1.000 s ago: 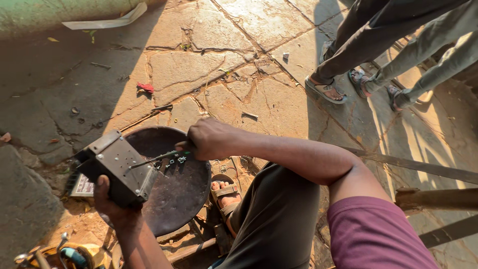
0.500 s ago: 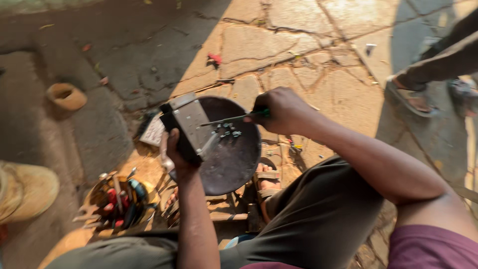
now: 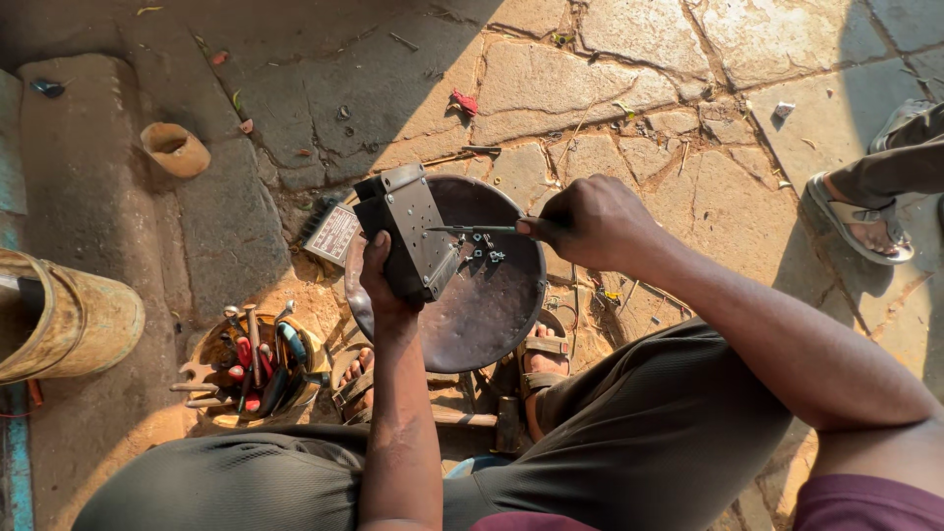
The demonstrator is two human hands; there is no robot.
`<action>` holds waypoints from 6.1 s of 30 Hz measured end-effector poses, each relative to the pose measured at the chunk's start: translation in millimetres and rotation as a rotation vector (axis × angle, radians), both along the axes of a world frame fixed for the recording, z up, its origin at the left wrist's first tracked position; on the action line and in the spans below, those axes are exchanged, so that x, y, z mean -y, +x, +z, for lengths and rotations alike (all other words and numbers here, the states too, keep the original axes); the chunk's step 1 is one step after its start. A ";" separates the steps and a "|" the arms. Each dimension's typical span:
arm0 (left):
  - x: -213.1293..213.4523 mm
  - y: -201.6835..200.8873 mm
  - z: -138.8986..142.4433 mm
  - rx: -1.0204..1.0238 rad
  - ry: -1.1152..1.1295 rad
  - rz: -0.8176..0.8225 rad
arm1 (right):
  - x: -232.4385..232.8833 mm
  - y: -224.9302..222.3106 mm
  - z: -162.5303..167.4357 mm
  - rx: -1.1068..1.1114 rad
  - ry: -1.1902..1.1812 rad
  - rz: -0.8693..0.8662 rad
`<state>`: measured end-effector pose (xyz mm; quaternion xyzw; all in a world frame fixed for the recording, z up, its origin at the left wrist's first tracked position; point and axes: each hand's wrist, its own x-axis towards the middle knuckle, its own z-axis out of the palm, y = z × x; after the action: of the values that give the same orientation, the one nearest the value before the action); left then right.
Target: The person uses a screwdriver to remove screws from a metal electrical box, opens it, and manipulates internal wires and a circuit board. The person then reassembles the box and continues adjusting the internal components.
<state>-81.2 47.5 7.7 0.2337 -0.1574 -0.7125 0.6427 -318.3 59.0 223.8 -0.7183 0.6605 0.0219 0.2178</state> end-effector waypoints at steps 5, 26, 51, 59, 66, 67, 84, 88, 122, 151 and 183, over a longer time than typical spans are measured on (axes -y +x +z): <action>11.5 -1.5 -14.4 -0.073 -0.047 0.022 | 2.0 1.7 -0.8 -0.086 0.022 -0.002; 13.8 -1.3 -22.2 -0.074 -0.138 0.040 | 5.1 -0.6 -3.7 -0.030 0.070 -0.006; 10.8 9.3 -23.4 0.030 -0.114 0.052 | 9.3 5.2 -13.0 -0.157 0.354 -0.127; 12.0 4.8 -28.3 -0.013 -0.149 0.043 | 10.0 -6.9 -23.5 0.000 -0.024 0.088; 14.2 3.5 -27.8 -0.109 -0.093 0.030 | 7.5 -9.9 -11.2 0.010 -0.027 0.001; 14.4 3.7 -27.5 -0.101 -0.100 0.032 | 7.3 -8.6 -10.4 0.029 -0.047 0.021; 11.2 3.8 -24.3 -0.093 -0.052 0.027 | 7.7 -9.2 -13.9 0.103 -0.133 0.078; 11.1 3.9 -27.5 -0.093 -0.051 0.032 | 5.3 -5.7 -10.3 0.115 -0.190 0.115; 16.2 -8.7 -30.5 -0.195 -0.127 -0.014 | 7.5 -3.7 -23.3 -0.135 0.019 0.057; 5.4 -32.0 -0.3 -0.173 -0.013 -0.040 | 22.8 38.9 -82.4 0.338 -0.326 0.099; 20.8 13.1 -16.4 -0.224 -0.116 0.180 | 7.9 -6.1 0.3 0.020 -0.231 0.128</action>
<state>-68.0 26.7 -8.7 0.1283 -0.1038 -0.6633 0.7299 -324.4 51.1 224.1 -0.7795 0.6092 -0.0476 0.1381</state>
